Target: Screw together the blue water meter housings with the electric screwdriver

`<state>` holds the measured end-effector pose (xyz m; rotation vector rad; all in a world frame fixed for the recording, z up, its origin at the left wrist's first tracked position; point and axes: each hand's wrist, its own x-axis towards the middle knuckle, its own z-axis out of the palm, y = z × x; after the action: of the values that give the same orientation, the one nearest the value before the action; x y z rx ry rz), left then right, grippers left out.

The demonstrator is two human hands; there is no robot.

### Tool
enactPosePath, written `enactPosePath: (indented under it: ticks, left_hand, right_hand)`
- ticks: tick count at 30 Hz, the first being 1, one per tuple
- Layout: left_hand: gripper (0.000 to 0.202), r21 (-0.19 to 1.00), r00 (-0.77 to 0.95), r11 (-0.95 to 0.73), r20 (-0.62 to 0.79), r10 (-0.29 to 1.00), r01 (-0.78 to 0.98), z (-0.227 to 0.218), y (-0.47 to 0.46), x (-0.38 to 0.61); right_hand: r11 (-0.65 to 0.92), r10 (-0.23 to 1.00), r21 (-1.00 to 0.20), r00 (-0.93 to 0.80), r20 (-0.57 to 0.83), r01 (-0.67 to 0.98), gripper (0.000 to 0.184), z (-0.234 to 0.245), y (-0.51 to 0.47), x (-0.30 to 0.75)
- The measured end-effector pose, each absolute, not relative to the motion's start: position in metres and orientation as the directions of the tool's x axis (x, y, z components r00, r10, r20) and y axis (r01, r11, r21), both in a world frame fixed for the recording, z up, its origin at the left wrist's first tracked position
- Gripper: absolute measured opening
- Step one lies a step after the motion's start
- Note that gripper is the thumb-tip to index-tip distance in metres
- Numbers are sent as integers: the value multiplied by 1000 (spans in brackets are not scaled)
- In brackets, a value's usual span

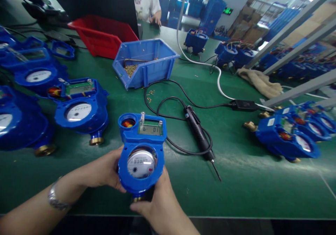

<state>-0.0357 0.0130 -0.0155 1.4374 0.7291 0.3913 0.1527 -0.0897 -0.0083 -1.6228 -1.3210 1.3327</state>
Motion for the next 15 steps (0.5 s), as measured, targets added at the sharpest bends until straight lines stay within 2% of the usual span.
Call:
enactPosePath:
  ticks: [2, 7, 12, 15]
  left_hand:
    - [73, 979, 725, 101, -199, 659, 177, -14, 15, -35]
    - [72, 985, 740, 84, -168, 652, 149, -11, 15, -36]
    - [76, 986, 755, 137, -164, 635, 99, -8, 15, -35]
    - [74, 989, 733, 108, -149, 663, 104, -7, 12, -33]
  right_hand:
    - [-253, 967, -930, 61, -246, 267, 81, -17, -89, 138]
    - [-189, 965, -971, 209, -156, 147, 67, -31, -81, 114]
    - [-217, 938, -974, 290, -188, 72, 82, -30, -75, 104]
    - [-236, 930, -972, 292, -222, 15, 83, -31, -75, 102]
